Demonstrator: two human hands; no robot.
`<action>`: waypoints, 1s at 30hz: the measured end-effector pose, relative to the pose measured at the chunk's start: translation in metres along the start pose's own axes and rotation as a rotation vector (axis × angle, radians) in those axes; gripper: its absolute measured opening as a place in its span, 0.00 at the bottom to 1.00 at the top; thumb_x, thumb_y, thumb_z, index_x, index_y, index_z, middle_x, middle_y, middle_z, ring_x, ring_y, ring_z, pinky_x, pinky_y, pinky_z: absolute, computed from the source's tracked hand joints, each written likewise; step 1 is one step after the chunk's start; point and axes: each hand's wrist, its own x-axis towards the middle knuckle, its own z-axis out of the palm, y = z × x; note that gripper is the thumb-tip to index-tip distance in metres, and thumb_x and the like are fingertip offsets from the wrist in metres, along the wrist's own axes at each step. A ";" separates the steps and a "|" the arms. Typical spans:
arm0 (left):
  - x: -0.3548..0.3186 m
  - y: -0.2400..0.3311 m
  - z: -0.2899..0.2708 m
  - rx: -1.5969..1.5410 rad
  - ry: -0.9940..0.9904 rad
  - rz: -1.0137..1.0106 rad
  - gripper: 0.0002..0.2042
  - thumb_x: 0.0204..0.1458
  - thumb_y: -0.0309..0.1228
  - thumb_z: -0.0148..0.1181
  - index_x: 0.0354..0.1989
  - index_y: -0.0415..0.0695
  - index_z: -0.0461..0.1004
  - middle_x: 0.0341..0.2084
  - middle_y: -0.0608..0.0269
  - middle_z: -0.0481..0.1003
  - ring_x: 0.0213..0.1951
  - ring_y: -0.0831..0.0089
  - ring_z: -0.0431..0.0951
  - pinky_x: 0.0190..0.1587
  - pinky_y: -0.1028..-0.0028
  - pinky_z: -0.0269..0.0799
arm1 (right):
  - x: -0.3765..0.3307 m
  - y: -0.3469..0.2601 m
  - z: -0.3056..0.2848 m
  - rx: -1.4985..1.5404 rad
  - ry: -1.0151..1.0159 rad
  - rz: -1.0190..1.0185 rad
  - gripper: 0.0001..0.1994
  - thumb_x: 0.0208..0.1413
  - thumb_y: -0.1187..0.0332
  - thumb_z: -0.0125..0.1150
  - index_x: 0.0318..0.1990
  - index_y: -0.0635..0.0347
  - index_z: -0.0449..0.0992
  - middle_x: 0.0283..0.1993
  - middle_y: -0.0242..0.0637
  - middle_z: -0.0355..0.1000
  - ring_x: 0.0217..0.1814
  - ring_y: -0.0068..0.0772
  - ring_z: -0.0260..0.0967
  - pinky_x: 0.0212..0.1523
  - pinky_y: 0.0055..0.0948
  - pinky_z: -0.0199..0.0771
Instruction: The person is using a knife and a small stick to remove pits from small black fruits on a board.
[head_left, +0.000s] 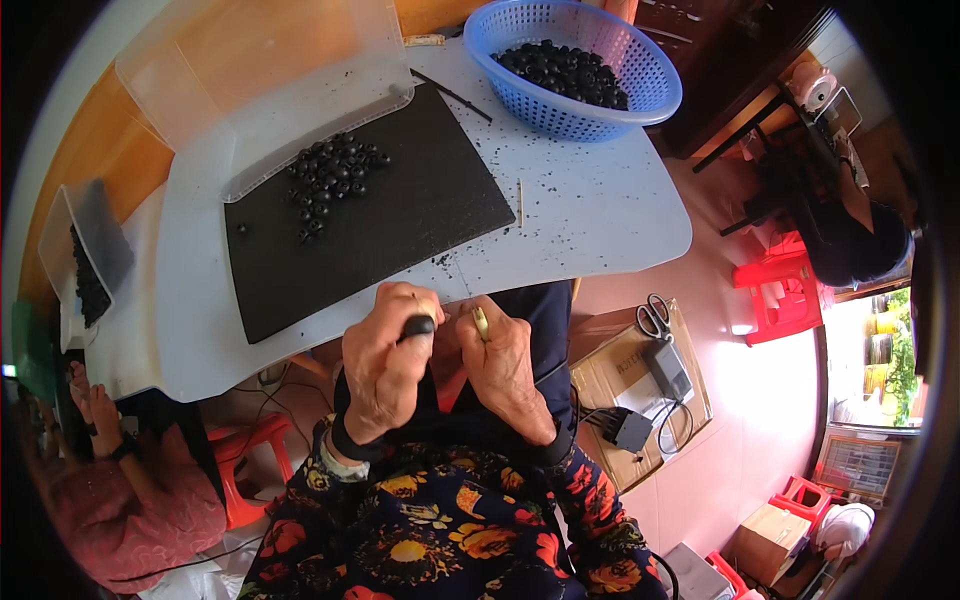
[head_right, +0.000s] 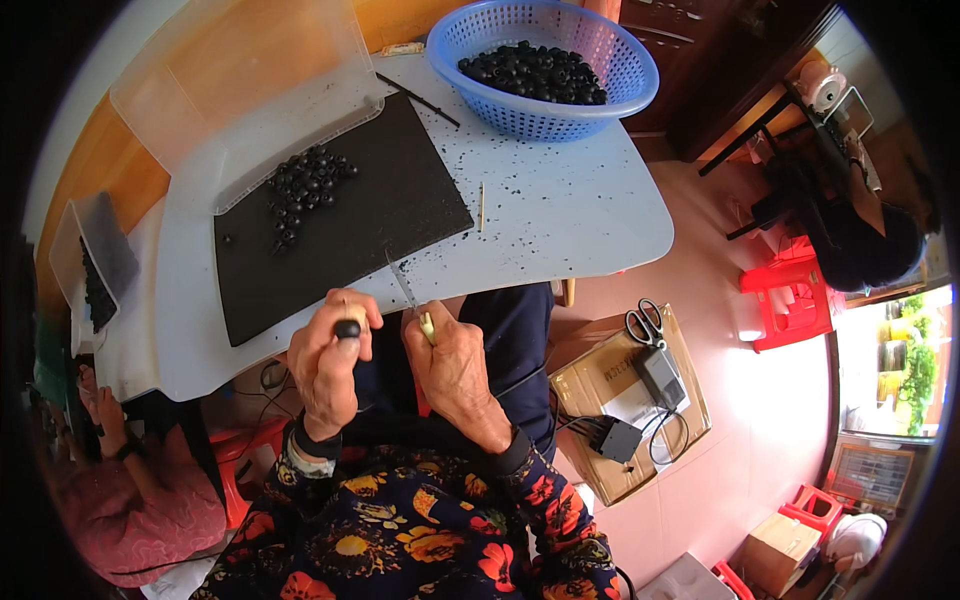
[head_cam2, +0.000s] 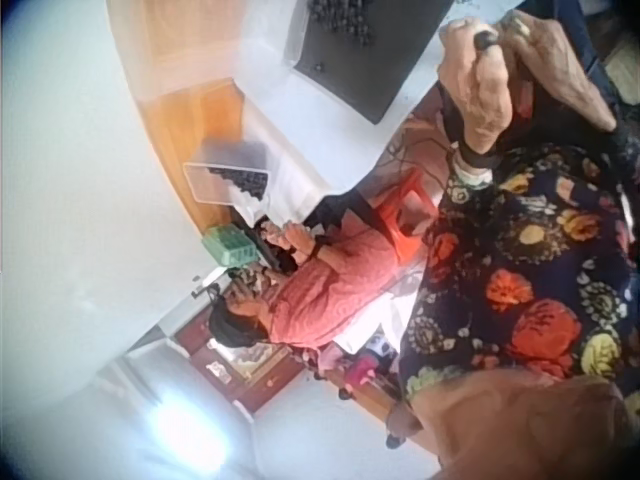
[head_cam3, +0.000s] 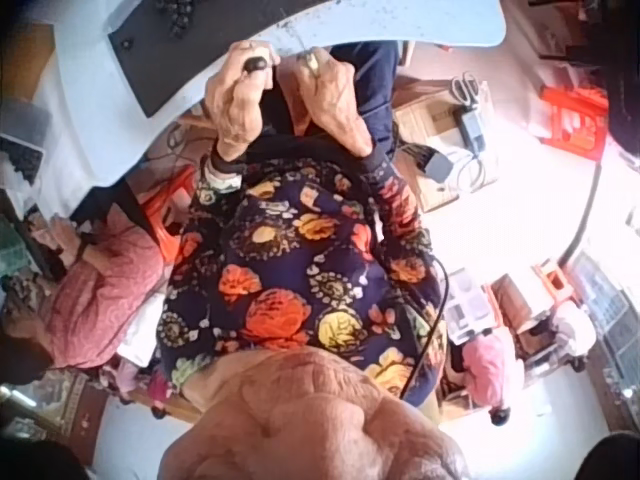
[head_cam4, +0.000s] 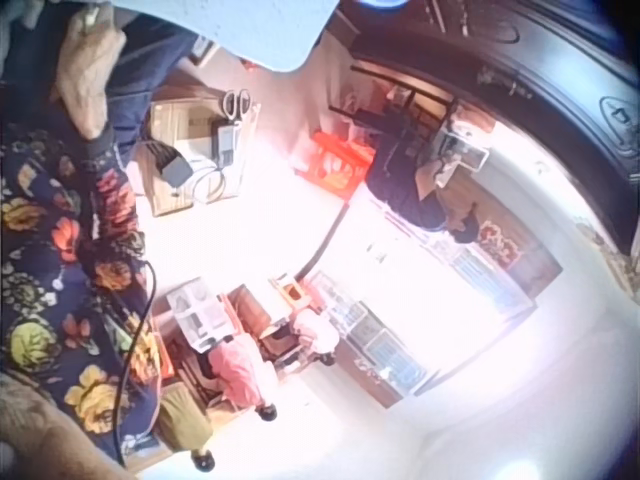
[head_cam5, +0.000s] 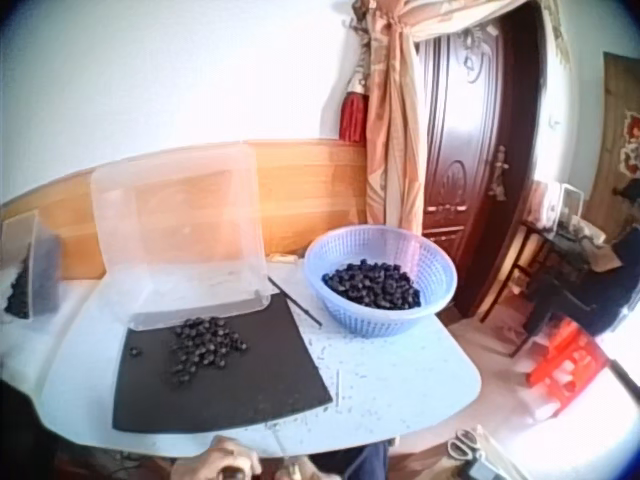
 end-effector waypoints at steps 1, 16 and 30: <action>-0.001 -0.005 0.000 -0.112 0.030 -0.040 0.09 0.52 0.27 0.49 0.35 0.33 0.69 0.33 0.53 0.72 0.26 0.73 0.69 0.32 0.75 0.66 | 0.002 -0.005 0.001 0.004 0.001 -0.047 0.08 0.57 0.73 0.53 0.27 0.66 0.66 0.20 0.51 0.68 0.22 0.53 0.70 0.21 0.36 0.66; 0.003 -0.034 -0.007 0.067 -0.040 0.053 0.08 0.49 0.25 0.52 0.35 0.34 0.70 0.34 0.53 0.71 0.37 0.62 0.70 0.39 0.69 0.67 | 0.014 -0.040 -0.002 0.216 -0.131 -0.055 0.13 0.63 0.66 0.55 0.28 0.62 0.69 0.19 0.23 0.59 0.23 0.14 0.50 0.22 0.20 0.55; 0.002 -0.040 0.000 -0.304 0.057 -0.241 0.13 0.63 0.34 0.47 0.44 0.36 0.69 0.19 0.67 0.67 0.26 0.83 0.64 0.30 0.78 0.62 | 0.027 -0.051 -0.009 0.232 -0.082 -0.026 0.04 0.61 0.72 0.54 0.40 0.63 0.71 0.18 0.29 0.68 0.17 0.14 0.63 0.20 0.19 0.63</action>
